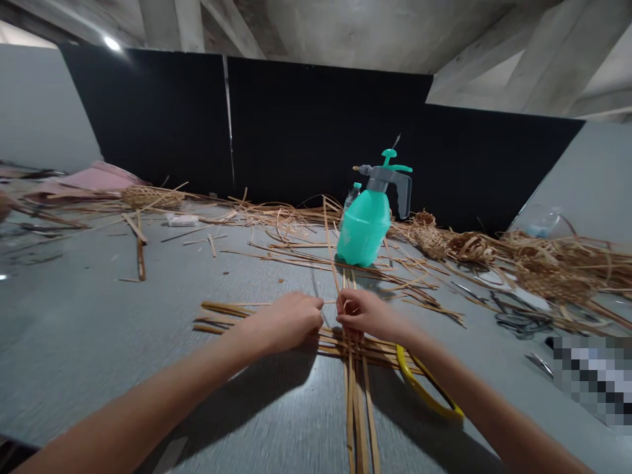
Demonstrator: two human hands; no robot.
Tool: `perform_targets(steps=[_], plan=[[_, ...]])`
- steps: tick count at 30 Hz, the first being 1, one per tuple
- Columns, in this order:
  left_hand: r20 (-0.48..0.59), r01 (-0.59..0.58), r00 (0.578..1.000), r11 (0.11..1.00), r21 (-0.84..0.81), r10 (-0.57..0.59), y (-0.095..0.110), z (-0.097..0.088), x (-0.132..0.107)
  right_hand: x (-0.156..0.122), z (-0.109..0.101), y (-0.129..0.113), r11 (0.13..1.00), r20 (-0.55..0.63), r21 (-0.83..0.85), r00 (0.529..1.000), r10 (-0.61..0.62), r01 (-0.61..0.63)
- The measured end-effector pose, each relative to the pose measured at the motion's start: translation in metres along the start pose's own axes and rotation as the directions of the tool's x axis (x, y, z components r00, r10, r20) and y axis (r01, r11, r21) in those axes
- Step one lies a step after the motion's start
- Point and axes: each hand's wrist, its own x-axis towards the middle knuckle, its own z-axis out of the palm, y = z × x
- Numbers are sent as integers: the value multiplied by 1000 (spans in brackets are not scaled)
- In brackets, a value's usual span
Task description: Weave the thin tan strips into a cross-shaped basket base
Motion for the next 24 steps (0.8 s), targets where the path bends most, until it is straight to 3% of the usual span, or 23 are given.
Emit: perform_targets(steps=[3,8,16,20,24], plan=[[15,44,999,996,-80,-43,-1,5,2,-3,4,1,985,-49,-170,998,-46,37],[44,141,990,965,-222,-134,-2,10,5,-5,7,2,945,-22,-319,996,-87,76],[89,219,976,861,-459,-200,-8,19,5,-7,10,-3,920,-5,-381,995,-99,90],[124,232,973,843,-485,-197,-6,14,6,-7,11,-2,918,-1,-386,995,-101,92],[116,204,978,882,-425,-171,-2,9,5,-6,9,1,936,10,-337,995,-101,98]])
